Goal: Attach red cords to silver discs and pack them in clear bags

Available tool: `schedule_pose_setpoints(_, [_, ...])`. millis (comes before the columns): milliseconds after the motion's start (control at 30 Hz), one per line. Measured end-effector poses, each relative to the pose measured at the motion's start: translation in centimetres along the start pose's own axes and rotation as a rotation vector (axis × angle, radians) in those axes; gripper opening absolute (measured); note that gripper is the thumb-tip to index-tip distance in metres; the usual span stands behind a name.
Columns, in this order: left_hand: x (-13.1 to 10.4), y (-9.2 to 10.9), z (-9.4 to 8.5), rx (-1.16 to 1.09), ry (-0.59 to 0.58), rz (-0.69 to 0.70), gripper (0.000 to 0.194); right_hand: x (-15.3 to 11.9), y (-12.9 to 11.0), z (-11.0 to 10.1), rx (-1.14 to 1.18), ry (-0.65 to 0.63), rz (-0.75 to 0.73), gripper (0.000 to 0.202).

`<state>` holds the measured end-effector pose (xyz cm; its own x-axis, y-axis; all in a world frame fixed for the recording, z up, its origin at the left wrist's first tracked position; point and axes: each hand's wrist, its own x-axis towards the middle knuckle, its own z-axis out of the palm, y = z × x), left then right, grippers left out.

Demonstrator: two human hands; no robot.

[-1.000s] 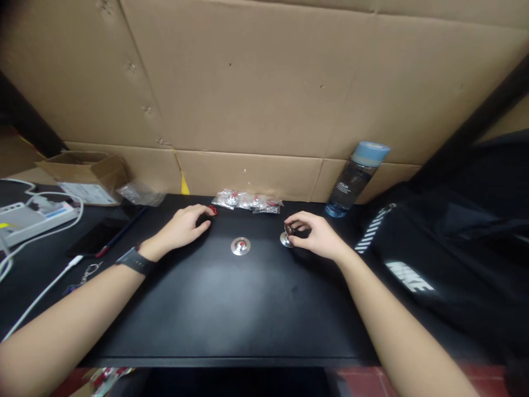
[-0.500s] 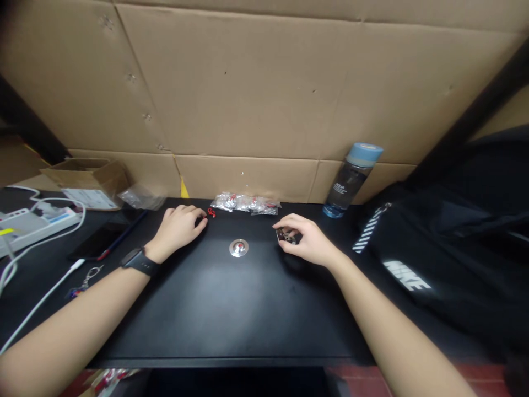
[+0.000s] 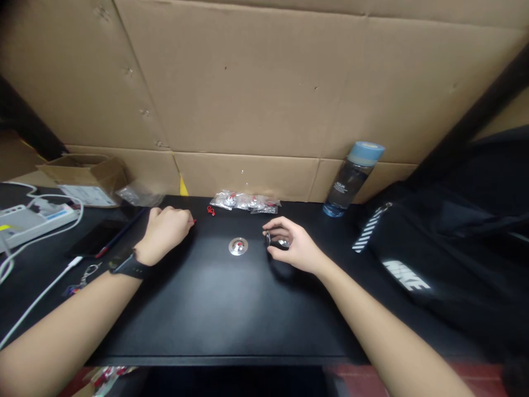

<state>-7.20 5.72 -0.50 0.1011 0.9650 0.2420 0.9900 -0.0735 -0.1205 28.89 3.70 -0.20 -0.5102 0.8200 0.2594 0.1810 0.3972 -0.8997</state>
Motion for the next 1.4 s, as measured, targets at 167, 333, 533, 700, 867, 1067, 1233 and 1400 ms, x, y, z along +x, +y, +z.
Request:
schedule_pose_setpoints(167, [0.2,1.1,-0.4,-0.255,0.036,0.045,0.018,-0.1,0.3,0.6,0.082,-0.023,-0.007,0.040])
schedule_pose_setpoints(333, [-1.4,4.6,-2.3,-0.584,0.182,0.232,0.011,-0.1,-0.6,1.2,0.283,0.001,-0.051,0.037])
schedule_pose_setpoints(533, [-4.1,8.2,-3.5,-0.774,0.268,0.386,0.013,-0.3,-2.0,2.4,0.337,0.068,-0.047,0.037])
schedule_pose_setpoints(700, [-4.9,9.2,-3.2,-0.875,0.269,0.451,0.003,-0.5,-2.4,3.7,0.338,0.084,-0.031,0.039])
schedule_pose_setpoints(867, [-5.3,9.5,-3.5,-0.948,0.188,0.578,0.015,-0.6,-2.1,4.1,0.325,0.063,-0.035,0.038])
schedule_pose_setpoints(1067, [-5.1,9.3,-3.4,-1.014,0.225,0.526,0.012,-0.8,-2.0,4.2,0.316,0.055,-0.016,0.037])
schedule_pose_setpoints(1233, [-5.1,9.4,-3.2,-1.146,0.230,0.502,0.005,-0.8,-2.0,4.7,0.317,0.040,-0.011,0.038])
schedule_pose_setpoints(1400, [-5.3,9.6,-3.2,-1.100,0.254,0.501,0.006,-0.9,-2.0,4.9,0.336,0.029,-0.008,0.038])
